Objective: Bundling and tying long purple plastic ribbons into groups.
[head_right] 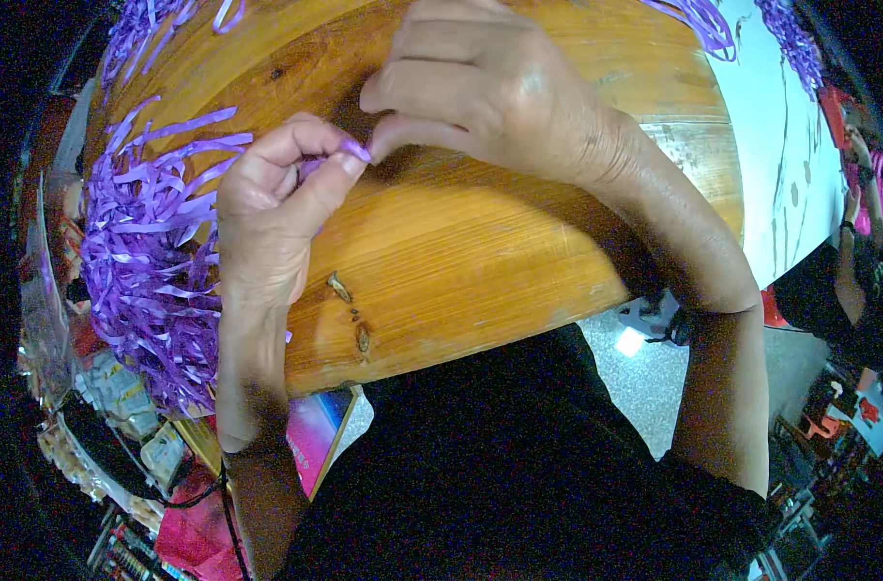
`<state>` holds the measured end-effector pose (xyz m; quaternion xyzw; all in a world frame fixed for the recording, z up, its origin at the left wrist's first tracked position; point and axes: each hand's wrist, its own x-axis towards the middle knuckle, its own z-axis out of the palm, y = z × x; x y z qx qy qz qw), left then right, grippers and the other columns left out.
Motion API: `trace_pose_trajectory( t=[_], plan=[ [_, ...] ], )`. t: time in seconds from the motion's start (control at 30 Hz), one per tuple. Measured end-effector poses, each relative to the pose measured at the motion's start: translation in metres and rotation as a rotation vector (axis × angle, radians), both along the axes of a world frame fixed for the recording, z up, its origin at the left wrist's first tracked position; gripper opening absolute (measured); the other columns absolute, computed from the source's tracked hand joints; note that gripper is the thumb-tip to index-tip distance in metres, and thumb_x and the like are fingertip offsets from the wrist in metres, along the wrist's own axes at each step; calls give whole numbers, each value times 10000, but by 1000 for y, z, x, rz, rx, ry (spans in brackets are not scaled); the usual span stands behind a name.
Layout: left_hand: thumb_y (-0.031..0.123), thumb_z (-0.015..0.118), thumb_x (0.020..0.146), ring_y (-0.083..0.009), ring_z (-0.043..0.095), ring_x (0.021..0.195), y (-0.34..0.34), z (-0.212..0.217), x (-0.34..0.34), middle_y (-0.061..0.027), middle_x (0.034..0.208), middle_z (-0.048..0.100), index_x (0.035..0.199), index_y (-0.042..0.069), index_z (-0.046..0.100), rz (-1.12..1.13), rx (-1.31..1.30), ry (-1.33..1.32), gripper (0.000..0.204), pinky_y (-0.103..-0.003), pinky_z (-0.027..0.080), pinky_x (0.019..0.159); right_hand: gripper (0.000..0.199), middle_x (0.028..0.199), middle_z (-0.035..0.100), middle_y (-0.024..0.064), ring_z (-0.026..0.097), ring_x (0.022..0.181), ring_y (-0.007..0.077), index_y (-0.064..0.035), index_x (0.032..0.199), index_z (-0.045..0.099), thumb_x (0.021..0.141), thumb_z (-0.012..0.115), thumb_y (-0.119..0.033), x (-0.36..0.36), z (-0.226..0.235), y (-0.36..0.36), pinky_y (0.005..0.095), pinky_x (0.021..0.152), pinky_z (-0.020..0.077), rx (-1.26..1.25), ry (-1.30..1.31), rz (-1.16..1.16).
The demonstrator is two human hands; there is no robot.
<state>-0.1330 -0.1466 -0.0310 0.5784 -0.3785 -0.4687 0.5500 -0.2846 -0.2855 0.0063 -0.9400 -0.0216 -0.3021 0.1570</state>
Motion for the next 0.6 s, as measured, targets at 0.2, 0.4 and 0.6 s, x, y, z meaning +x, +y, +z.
trace_pose_trajectory(
  t=[0.2,0.4,0.6],
  plan=[
    [-17,637,801,-19,516,648,-2,6,-5,16,762,584,849,1,615,163,-82,34,57,-150,418,570,173,837,613,105,581,729,254,-23,850,651,725,721,-119,20,-47,-32,332,656,457,-207,-538,356],
    [-22,632,803,-19,518,650,0,4,-7,20,764,571,853,0,608,165,-132,34,59,-151,423,571,117,718,633,70,587,626,135,-17,838,661,768,712,-96,7,-33,6,237,568,447,358,-87,62],
    [-16,638,805,-16,497,638,-1,4,-8,29,778,544,850,6,610,150,-162,1,58,-144,398,556,35,725,605,13,558,686,75,-21,835,646,813,644,-49,4,-27,19,215,614,429,759,34,-25]
  ],
)
